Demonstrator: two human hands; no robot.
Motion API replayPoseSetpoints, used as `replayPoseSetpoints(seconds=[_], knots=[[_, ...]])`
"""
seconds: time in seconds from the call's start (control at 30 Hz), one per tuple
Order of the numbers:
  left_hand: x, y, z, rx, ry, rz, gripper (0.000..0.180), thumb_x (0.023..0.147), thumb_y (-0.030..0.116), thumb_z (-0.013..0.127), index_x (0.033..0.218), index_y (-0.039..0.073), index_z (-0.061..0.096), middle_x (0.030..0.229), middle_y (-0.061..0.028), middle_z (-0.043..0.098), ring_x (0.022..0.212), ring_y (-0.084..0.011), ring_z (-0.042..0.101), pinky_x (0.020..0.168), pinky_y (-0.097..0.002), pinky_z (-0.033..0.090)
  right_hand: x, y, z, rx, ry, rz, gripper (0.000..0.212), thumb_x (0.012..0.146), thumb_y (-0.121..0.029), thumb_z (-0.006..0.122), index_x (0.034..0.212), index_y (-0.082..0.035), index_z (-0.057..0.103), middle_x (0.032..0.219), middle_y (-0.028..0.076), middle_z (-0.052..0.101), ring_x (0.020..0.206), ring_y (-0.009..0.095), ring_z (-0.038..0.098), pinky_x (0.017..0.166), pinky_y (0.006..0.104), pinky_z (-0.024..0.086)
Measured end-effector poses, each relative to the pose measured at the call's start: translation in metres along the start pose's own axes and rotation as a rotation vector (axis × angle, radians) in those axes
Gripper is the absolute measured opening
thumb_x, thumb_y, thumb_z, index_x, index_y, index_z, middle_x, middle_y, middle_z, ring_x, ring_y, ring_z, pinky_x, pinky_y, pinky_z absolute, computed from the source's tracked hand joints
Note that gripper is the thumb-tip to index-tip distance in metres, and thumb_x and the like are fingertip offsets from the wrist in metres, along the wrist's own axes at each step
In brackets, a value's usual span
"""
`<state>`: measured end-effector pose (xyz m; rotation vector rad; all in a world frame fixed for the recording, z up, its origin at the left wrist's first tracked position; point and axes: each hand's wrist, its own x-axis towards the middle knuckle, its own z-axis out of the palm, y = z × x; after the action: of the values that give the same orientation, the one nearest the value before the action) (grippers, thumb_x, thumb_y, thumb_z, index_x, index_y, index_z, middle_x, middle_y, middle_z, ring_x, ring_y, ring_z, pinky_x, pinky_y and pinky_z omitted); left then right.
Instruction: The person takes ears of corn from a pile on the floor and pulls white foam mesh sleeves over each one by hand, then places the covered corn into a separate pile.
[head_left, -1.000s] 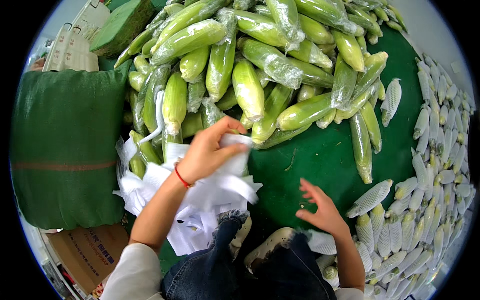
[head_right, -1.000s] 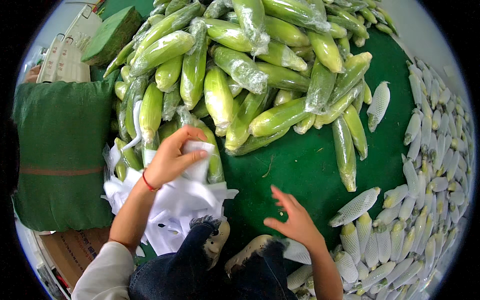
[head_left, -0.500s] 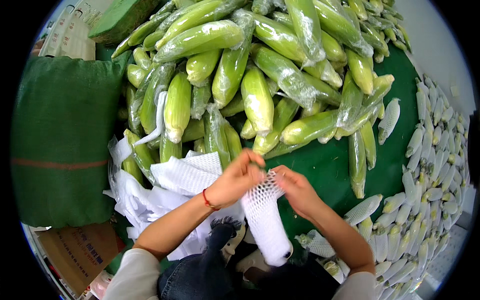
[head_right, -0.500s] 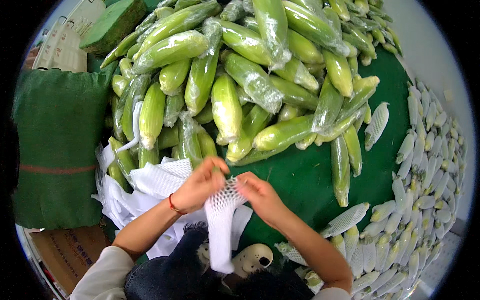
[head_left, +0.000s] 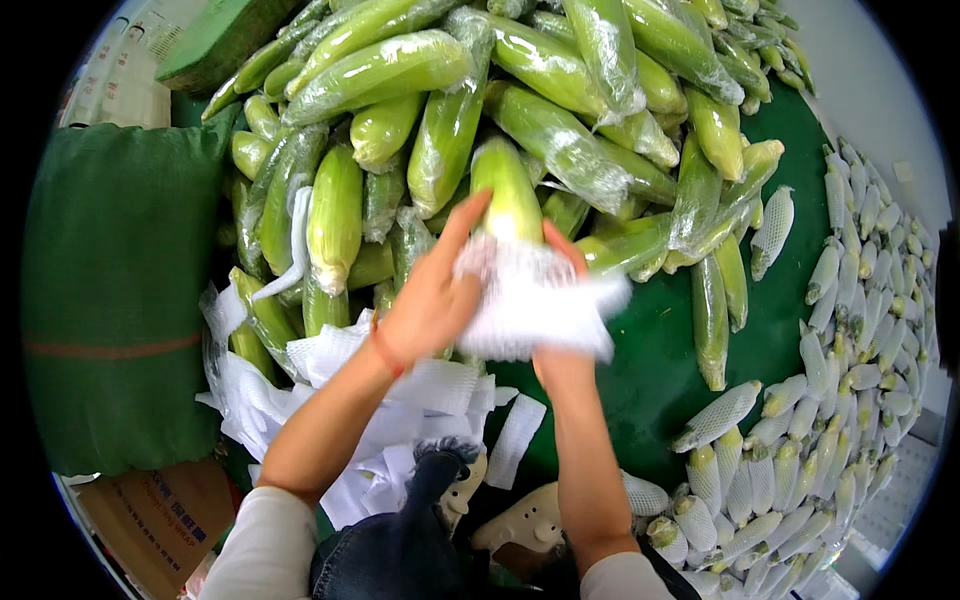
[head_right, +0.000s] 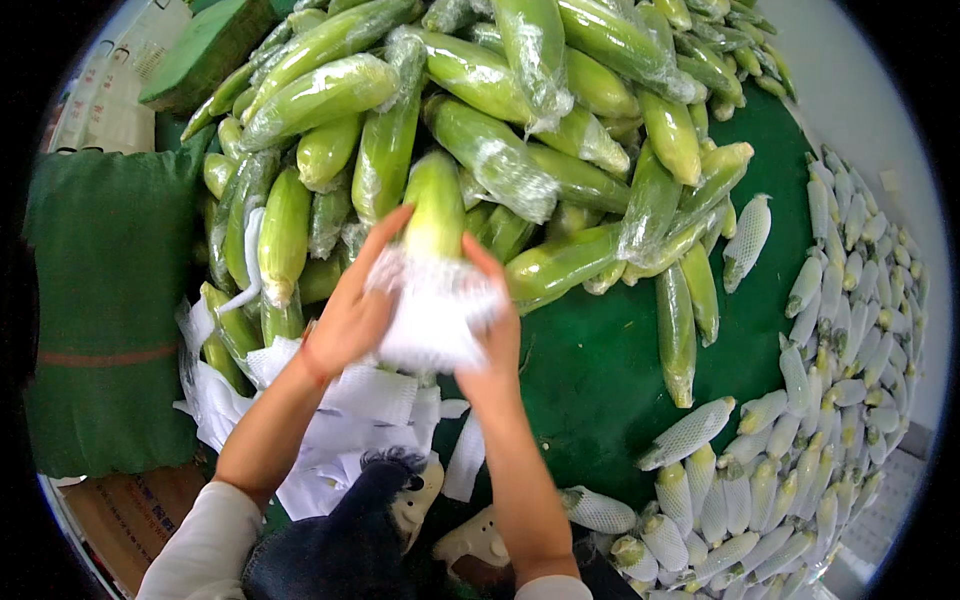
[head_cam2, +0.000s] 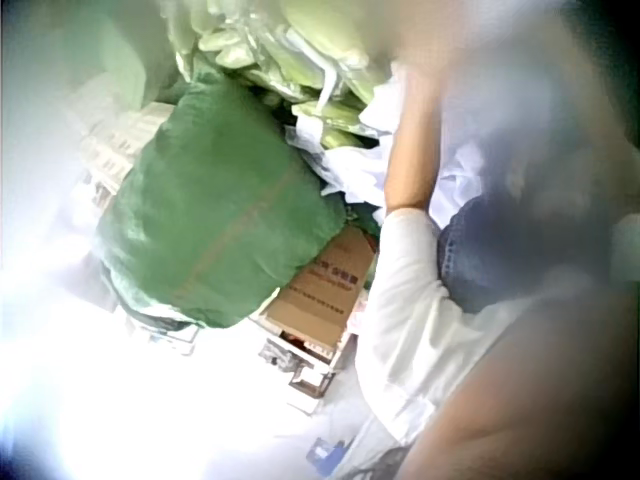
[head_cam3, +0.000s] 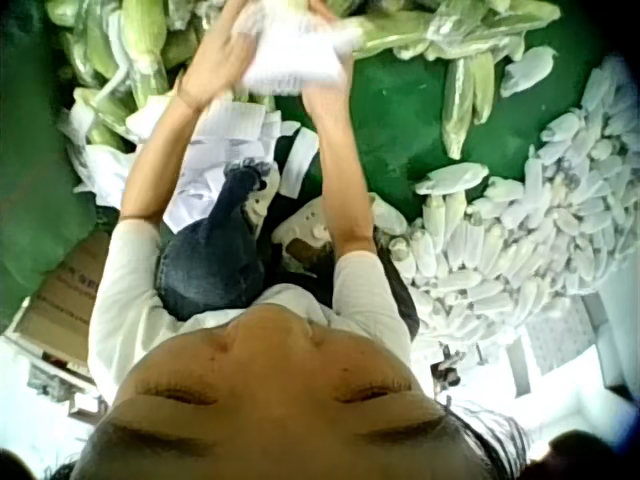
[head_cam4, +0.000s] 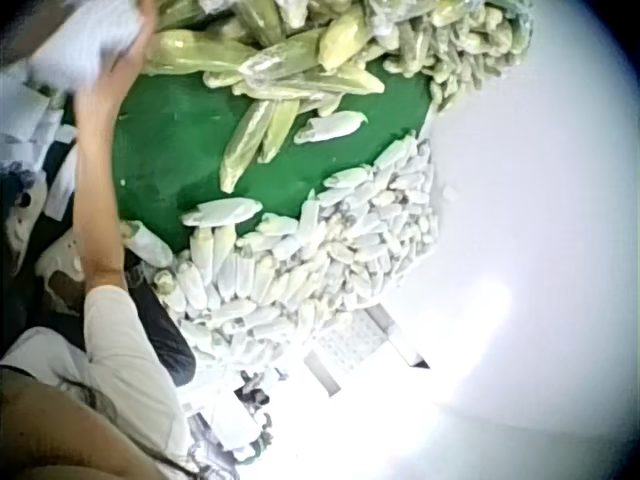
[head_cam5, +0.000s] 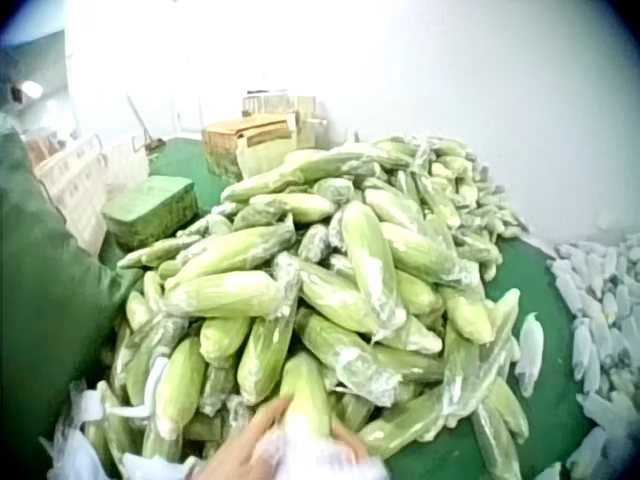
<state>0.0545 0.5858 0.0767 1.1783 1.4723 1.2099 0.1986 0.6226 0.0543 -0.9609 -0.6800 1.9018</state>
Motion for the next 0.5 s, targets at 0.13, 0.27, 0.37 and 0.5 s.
replayPoseSetpoints(seconds=[0.13,0.27,0.37,0.5], knots=[[-0.052,0.036,0.006,0.135,-0.15,-0.208,0.068,0.07,-0.008,0.035,0.138,0.001,0.036,0.123,-0.0227,0.055,0.118,-0.0319,0.053,0.103,-0.0335,0.034,-0.068,0.005,-0.018,-0.372,0.126,-0.222,0.032,0.084,0.002,0.051,0.116,0.001,0.055,0.102,0.008,0.065,0.096,0.014,0.061,0.087,0.0264,0.046],[-0.035,-0.01,0.024,-0.003,-0.084,-0.189,0.066,0.074,-0.01,0.032,0.139,0.004,0.035,0.128,-0.0173,0.051,0.121,-0.0245,0.048,0.102,-0.0294,0.033,-0.025,0.027,-0.03,-0.317,0.206,-0.221,0.023,0.081,0.002,0.052,0.104,0.002,0.058,0.096,0.006,0.062,0.086,0.01,0.057,0.078,0.0234,0.046],[-0.033,-0.011,0.022,-0.11,-0.071,-0.208,0.066,0.075,-0.011,0.033,0.139,0.002,0.035,0.135,-0.0135,0.043,0.125,-0.0197,0.039,0.106,-0.0285,0.028,-0.025,0.03,-0.014,0.0,0.239,-0.138,0.022,0.084,-0.006,0.055,0.105,0.001,0.057,0.094,0.005,0.062,0.084,0.009,0.058,0.076,0.0224,0.046],[-0.06,-0.003,0.023,-0.036,-0.132,-0.164,0.067,0.073,-0.01,0.034,0.139,0.0,0.034,0.133,-0.0144,0.043,0.129,-0.023,0.037,0.108,-0.0312,0.025,-0.066,0.03,-0.017,-0.071,0.329,-0.063,0.014,0.083,-0.004,0.056,0.097,-0.002,0.058,0.088,0.003,0.061,0.08,0.009,0.057,0.071,0.0227,0.047]])
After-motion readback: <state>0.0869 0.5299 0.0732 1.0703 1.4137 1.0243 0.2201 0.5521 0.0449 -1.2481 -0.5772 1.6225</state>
